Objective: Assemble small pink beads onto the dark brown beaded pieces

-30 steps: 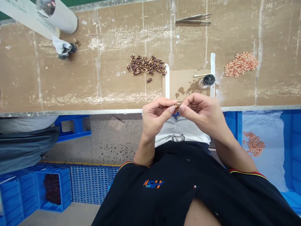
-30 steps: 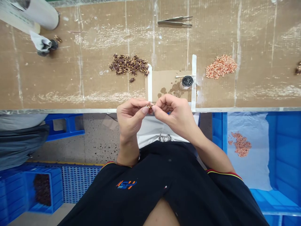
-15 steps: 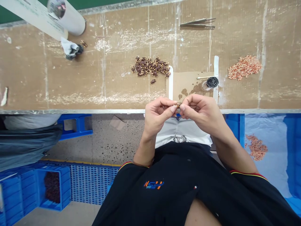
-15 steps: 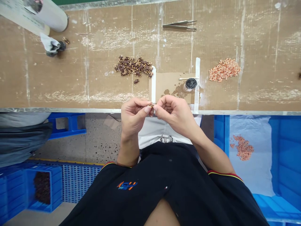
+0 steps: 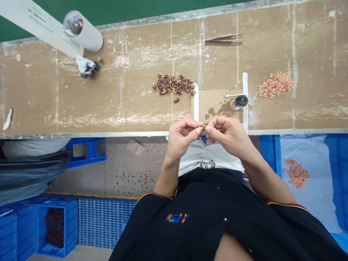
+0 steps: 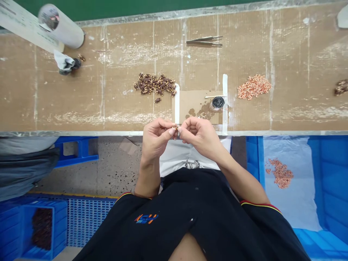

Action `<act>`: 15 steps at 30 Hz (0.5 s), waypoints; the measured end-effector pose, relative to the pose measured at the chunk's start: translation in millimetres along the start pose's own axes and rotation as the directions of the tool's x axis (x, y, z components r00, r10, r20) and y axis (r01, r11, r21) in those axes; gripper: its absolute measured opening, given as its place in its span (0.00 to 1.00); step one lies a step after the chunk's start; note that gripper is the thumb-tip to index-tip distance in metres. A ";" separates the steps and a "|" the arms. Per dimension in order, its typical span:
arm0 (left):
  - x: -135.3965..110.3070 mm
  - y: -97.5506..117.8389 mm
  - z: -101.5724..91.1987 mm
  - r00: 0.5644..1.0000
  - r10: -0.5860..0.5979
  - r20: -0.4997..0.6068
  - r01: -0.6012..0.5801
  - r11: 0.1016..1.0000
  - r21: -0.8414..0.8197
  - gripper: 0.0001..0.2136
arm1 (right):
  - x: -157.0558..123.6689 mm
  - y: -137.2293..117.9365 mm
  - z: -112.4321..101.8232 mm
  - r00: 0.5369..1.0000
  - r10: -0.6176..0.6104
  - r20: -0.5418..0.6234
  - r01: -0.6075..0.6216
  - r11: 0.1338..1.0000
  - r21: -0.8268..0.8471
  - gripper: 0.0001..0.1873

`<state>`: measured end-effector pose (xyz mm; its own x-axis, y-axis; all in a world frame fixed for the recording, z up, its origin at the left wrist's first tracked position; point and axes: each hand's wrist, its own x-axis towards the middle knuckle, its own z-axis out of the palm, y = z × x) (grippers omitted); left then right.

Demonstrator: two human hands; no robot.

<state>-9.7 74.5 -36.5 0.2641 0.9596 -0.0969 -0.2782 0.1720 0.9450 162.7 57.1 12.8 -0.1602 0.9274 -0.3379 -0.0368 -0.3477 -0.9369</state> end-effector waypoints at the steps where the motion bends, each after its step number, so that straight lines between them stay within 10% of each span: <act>1: 2.8 1.4 -3.7 0.999 -0.007 0.041 0.006 1.000 0.021 0.17 | -3.0 0.9 -2.1 1.000 -0.007 -0.011 0.007 1.000 -0.019 0.31; 6: 34.6 6.3 -36.4 0.948 0.277 -0.153 -0.191 0.886 0.423 0.11 | -19.2 16.9 -64.4 0.932 -0.181 -0.314 0.100 0.961 -0.259 0.24; 8: 50.3 4.9 -47.3 0.905 0.373 -0.204 -0.167 0.754 0.636 0.09 | -21.3 23.0 -116.4 0.765 -0.283 -0.579 0.043 0.919 -0.392 0.14; 11: 65.9 0.7 -52.6 0.910 0.391 -0.137 -0.137 0.597 0.791 0.09 | -20.5 21.1 -201.5 0.372 -0.295 -0.880 -0.338 0.840 -0.424 0.18; 15: 73.3 -5.9 -48.3 0.905 0.424 -0.033 -0.185 0.464 0.866 0.07 | -20.9 2.9 -278.1 0.240 -0.292 -0.926 -0.493 0.785 -0.375 0.31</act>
<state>-33.3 154.6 -64.3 0.0905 0.9488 0.3026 0.6223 -0.2911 0.7267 440.2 75.0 -7.8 0.8855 0.4517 0.1091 0.4203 -0.6783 -0.6027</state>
